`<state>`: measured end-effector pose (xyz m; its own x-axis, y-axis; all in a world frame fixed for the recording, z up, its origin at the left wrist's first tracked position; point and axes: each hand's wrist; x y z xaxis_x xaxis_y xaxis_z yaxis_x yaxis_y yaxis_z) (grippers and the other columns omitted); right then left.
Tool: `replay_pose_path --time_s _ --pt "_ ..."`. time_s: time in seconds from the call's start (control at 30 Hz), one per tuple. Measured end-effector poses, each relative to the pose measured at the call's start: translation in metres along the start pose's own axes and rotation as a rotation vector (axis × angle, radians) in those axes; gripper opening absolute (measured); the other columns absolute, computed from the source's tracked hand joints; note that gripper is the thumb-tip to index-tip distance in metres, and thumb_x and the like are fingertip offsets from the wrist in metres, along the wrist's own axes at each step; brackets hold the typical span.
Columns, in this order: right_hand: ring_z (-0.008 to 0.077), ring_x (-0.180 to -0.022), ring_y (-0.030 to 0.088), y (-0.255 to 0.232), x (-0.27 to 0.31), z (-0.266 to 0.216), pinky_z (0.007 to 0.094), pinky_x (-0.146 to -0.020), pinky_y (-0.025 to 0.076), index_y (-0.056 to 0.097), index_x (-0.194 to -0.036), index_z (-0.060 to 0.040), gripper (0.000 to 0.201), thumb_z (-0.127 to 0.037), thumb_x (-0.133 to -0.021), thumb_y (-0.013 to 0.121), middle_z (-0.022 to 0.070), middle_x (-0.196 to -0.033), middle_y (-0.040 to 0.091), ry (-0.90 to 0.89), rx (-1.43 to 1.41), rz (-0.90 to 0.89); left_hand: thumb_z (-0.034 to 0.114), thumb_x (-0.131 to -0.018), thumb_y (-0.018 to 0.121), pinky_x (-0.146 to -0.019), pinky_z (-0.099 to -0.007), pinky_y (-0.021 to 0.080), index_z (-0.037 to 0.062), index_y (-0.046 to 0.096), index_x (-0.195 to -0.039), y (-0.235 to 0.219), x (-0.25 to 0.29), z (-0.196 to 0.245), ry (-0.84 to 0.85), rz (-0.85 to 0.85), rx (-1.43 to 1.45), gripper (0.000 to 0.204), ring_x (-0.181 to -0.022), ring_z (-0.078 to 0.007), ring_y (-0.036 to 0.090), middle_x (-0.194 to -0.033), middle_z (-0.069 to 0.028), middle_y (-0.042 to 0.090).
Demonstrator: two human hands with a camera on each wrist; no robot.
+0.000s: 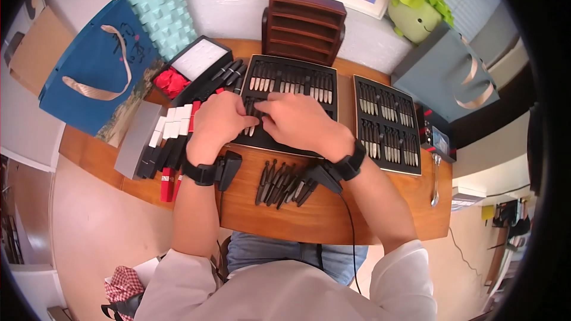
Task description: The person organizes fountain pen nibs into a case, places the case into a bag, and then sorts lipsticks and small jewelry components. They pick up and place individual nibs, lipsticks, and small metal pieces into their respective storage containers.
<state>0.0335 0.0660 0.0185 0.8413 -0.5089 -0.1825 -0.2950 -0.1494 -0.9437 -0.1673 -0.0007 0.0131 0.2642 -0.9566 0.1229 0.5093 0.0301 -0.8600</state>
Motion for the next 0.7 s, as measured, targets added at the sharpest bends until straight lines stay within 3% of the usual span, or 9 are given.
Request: replay_pose_path --time_s 0.07,0.1,0.13,0.2,0.23,0.37,0.5,0.6,0.7 --pt "0.0426 -0.094 0.077 -0.016 0.021 0.004 0.0531 -0.084 0.062 0.084 -0.107 -0.0015 0.023 -0.017 -0.098 0.069 0.0173 -0.1 0.077 -0.063 -0.137 0.191 0.031 -0.078 0.098 -0.07 -0.0432 0.058 0.0015 0.077 -0.078 0.008 0.0 -0.007 0.139 0.184 0.023 0.036 -0.076 -0.0339 0.077 -0.078 -0.0154 0.077" --pt "0.038 -0.088 0.077 -0.027 0.033 0.011 0.0488 -0.081 0.062 0.084 -0.112 -0.0037 0.022 -0.014 -0.098 0.071 0.015 -0.098 0.077 -0.108 -0.18 0.175 0.029 -0.083 0.098 -0.063 -0.0382 0.053 0.0013 0.072 -0.077 0.008 -0.001 -0.009 0.209 0.19 0.105 0.038 -0.065 -0.0242 0.072 -0.07 -0.0108 0.073" --pt "0.038 -0.088 0.077 -0.039 0.046 0.013 0.0488 -0.081 0.062 0.084 -0.112 -0.0037 0.022 -0.014 -0.098 0.071 0.015 -0.098 0.077 -0.109 -0.176 0.162 0.029 -0.083 0.098 -0.063 -0.0382 0.053 0.0013 0.072 -0.077 0.008 0.0 -0.006 0.203 0.189 0.118 0.038 -0.065 -0.0242 0.072 -0.07 -0.0108 0.073" --pt "0.0288 -0.072 0.07 -0.059 0.076 0.015 0.0392 -0.066 0.055 0.083 -0.114 -0.0039 0.021 -0.008 -0.094 0.079 0.0142 -0.091 0.073 0.008 -0.4 -0.032 0.029 -0.091 0.095 -0.057 -0.0311 0.046 0.0028 0.068 -0.078 0.004 0.003 0.008 0.287 0.046 0.404 0.039 -0.06 -0.0101 0.059 -0.066 -0.0019 0.066" --pt "0.0288 -0.072 0.07 -0.06 0.09 0.019 0.0392 -0.066 0.055 0.083 -0.114 -0.0039 0.021 -0.008 -0.094 0.079 0.0142 -0.091 0.073 0.008 -0.396 -0.039 0.027 -0.097 0.092 -0.056 -0.0265 0.04 0.0047 0.066 -0.078 0.003 0.008 0.017 0.355 -0.031 0.481 0.039 -0.063 -0.0023 0.05 -0.065 0.0046 0.06" --pt "0.0313 -0.074 0.075 -0.041 0.139 0.026 0.0404 -0.067 0.059 0.083 -0.103 -0.0034 0.013 -0.008 -0.091 0.08 0.013 -0.087 0.074 0.034 -0.365 -0.025 0.024 -0.098 0.091 -0.054 -0.026 0.039 0.0036 0.067 -0.079 0.032 0.023 0.047 0.534 -0.206 0.605 0.037 -0.061 -0.0019 0.051 -0.064 0.0036 0.061" --pt "0.0359 -0.075 0.072 -0.025 0.16 0.028 0.0457 -0.066 0.058 0.08 -0.1 -0.0034 0.013 -0.009 -0.088 0.082 0.0124 -0.083 0.07 0.052 -0.244 -0.055 0.021 -0.097 0.088 -0.052 -0.0322 0.044 0.0018 0.068 -0.079 0.059 0.038 0.069 0.792 -0.265 0.409 0.033 -0.051 -0.019 0.059 -0.06 -0.0099 0.064" --pt "0.0384 -0.077 0.071 -0.02 0.165 0.032 0.0484 -0.067 0.056 0.078 -0.1 -0.0031 0.016 -0.012 -0.087 0.083 0.0126 -0.084 0.068 -0.047 -0.274 0.066 0.019 -0.097 0.088 -0.052 -0.0318 0.042 0.0017 0.068 -0.08 0.063 0.045 0.076 0.799 -0.316 0.445 0.032 -0.05 -0.0171 0.057 -0.059 -0.0089 0.063" --pt "0.0362 -0.086 0.07 -0.015 0.174 0.038 0.0471 -0.073 0.057 0.079 -0.099 -0.0038 0.015 -0.012 -0.087 0.083 0.012 -0.093 0.068 -0.053 -0.281 0.091 0.015 -0.098 0.087 -0.05 -0.0285 0.038 0.0019 0.068 -0.081 0.065 0.045 0.077 0.77 -0.312 0.461 0.029 -0.05 -0.0091 0.051 -0.057 -0.0038 0.058"
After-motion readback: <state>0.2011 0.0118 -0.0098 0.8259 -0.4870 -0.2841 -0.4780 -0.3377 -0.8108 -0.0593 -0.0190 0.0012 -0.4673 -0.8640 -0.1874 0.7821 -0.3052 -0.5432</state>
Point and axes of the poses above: each hand's wrist, its own x-axis away from the middle knuckle, its own y-axis out of the palm, z = x × y
